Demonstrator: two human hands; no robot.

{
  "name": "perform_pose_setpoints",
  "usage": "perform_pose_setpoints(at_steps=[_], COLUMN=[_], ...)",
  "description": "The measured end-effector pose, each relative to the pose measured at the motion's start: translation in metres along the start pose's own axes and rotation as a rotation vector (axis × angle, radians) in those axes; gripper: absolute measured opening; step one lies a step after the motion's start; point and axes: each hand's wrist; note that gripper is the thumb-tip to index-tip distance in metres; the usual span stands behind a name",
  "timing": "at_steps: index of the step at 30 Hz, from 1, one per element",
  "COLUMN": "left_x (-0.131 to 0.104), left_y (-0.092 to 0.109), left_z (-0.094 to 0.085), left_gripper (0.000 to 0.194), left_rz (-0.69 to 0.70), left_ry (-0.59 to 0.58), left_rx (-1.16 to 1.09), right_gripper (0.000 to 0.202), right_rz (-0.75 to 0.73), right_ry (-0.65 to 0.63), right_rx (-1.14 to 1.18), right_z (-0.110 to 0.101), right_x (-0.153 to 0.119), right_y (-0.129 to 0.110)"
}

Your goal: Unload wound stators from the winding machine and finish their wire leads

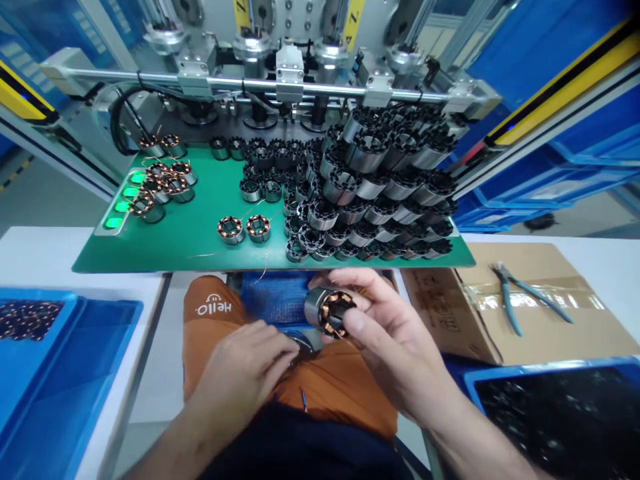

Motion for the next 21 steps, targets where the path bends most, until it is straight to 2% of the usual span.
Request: perform_pose_setpoints(at_steps=[2, 4, 7, 10, 11, 13, 15, 17, 19, 21], left_x=[-0.001, 0.005, 0.026, 0.045, 0.048, 0.045, 0.035, 0.024, 0.018, 0.019], left_y=[-0.011, -0.010, 0.008, 0.027, 0.029, 0.028, 0.020, 0.010, 0.003, 0.000], left_z=[0.006, -0.001, -0.018, -0.020, -0.016, -0.006, 0.004, 0.010, 0.009, 0.004], left_gripper=[0.015, 0.010, 0.016, 0.008, 0.007, 0.019, 0.032, 0.038, 0.033, 0.018], left_rz=[-0.149, -0.274, -0.364, -0.438, -0.471, -0.557, -0.665, -0.746, -0.752, -0.704], left_ry=[-0.026, 0.105, 0.299, 0.364, 0.365, 0.312, 0.215, 0.191, 0.226, 0.220], left_rx=[-0.071, -0.149, -0.272, -0.397, -0.459, -0.632, -0.789, -0.825, -0.773, -0.733], right_gripper=[0.030, 0.029, 0.026, 0.024, 0.023, 0.023, 0.026, 0.032, 0.036, 0.040], right_rz=[-0.019, -0.042, -0.067, -0.061, -0.056, -0.048, -0.018, 0.034, 0.076, 0.090], right_ry=[-0.002, 0.019, 0.040, 0.046, 0.045, 0.033, -0.011, -0.070, -0.095, -0.080], right_rx=[-0.039, -0.077, -0.091, -0.104, -0.105, -0.098, -0.063, -0.024, -0.035, -0.102], right_z=[0.001, 0.002, 0.007, 0.013, 0.013, 0.010, 0.004, -0.004, -0.010, -0.013], right_x=[0.001, 0.003, 0.007, 0.009, 0.009, 0.007, 0.003, -0.001, -0.004, -0.006], right_y=[0.002, 0.005, 0.010, 0.014, 0.015, 0.016, 0.017, 0.019, 0.020, 0.022])
Point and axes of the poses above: each hand's wrist, its own x-axis towards the middle knuckle, its own z-axis out of the palm, y = z × x, and after that the axes turned 9 degrees about y, right-handed
